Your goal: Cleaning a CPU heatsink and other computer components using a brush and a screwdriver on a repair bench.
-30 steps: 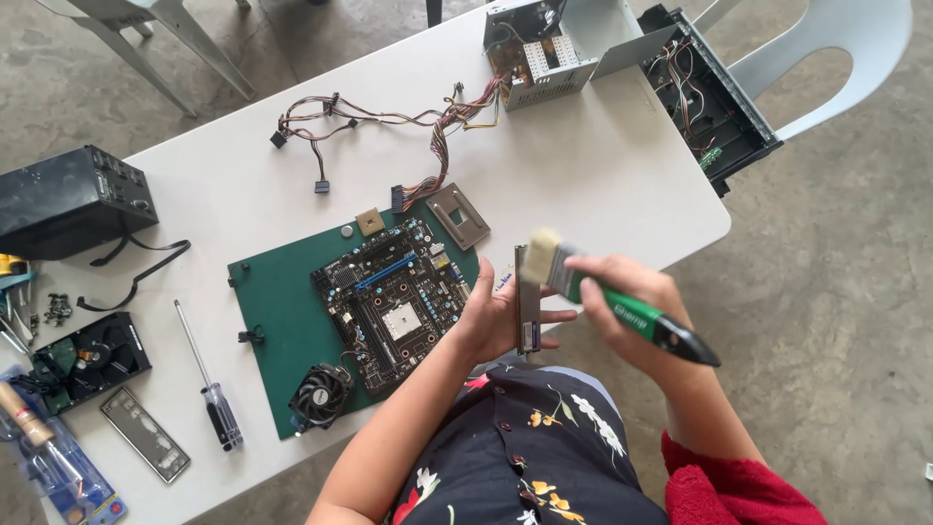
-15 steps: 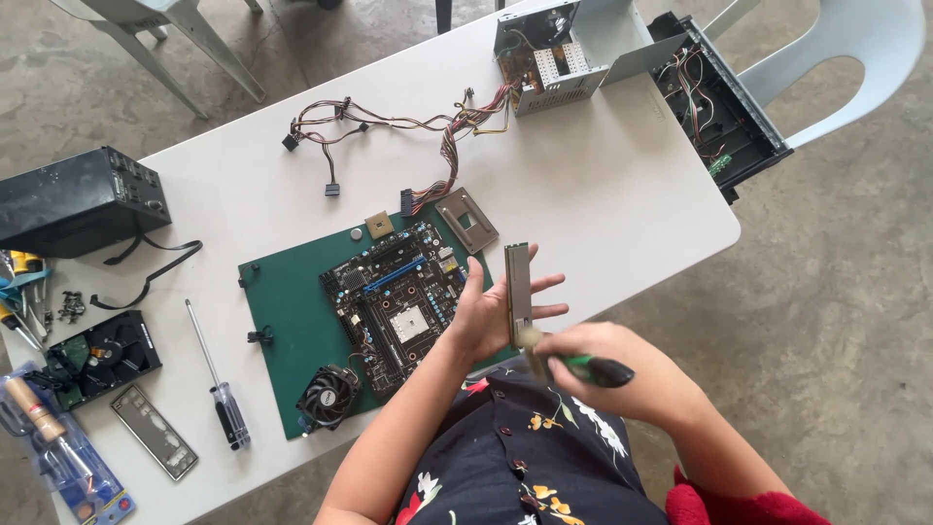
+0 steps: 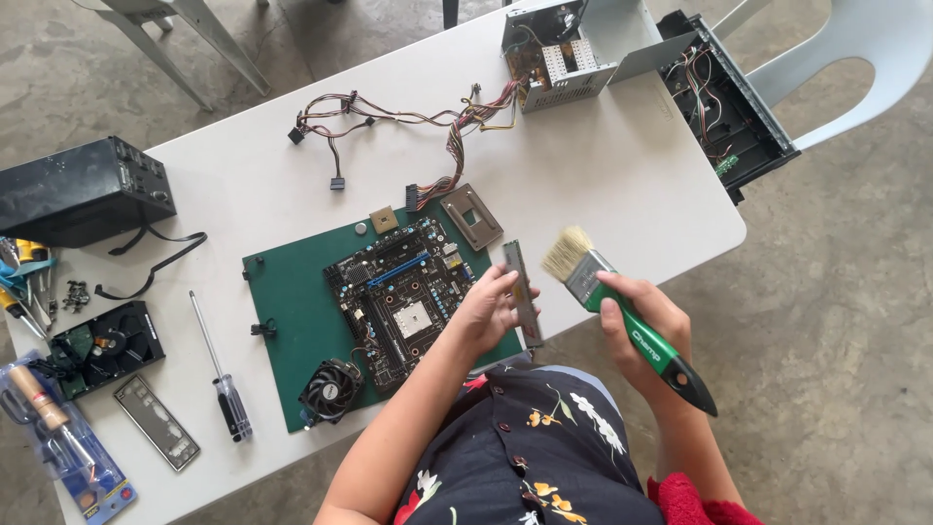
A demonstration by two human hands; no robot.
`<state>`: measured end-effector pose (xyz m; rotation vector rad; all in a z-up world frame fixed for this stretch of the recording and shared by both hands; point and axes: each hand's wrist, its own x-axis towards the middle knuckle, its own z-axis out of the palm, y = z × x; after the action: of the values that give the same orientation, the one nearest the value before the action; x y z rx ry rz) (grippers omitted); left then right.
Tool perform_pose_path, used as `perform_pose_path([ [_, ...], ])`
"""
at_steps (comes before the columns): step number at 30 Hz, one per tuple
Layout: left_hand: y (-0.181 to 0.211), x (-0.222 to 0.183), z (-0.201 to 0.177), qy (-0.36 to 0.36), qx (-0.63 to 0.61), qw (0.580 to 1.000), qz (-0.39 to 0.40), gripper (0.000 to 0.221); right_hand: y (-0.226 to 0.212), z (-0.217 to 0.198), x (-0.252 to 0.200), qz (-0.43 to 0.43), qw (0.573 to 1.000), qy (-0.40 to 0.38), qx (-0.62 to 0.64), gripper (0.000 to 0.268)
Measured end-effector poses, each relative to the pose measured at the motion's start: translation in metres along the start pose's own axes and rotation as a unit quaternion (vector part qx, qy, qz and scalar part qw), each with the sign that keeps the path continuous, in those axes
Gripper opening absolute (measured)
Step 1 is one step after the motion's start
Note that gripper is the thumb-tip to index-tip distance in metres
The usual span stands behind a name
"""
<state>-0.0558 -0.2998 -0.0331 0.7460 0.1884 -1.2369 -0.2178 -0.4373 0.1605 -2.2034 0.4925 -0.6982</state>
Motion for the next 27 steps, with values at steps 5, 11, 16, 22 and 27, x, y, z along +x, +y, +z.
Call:
perform_pose_path([
  [5,0.012,-0.008,0.01,-0.017,-0.024,0.999,0.039,0.033,-0.008,0.001,-0.012,0.011,1.0,-0.01,0.015,0.026],
  [11,0.023,-0.021,0.028,-0.133,-0.099,0.983,0.074,0.074,-0.033,0.004,-0.01,0.004,0.99,-0.139,0.034,0.028],
  [16,0.006,-0.021,0.015,-0.157,0.004,0.986,0.053,0.084,-0.024,0.018,0.016,-0.047,0.977,-0.209,0.016,0.025],
  [22,0.018,-0.032,0.027,-0.128,-0.006,0.99,0.058,0.088,-0.022,0.022,0.012,-0.122,0.966,-0.227,-0.031,0.022],
  [27,0.004,-0.018,0.009,-0.131,0.014,0.988,0.084,0.088,-0.036,0.025,0.026,-0.052,0.968,-0.245,0.004,0.019],
])
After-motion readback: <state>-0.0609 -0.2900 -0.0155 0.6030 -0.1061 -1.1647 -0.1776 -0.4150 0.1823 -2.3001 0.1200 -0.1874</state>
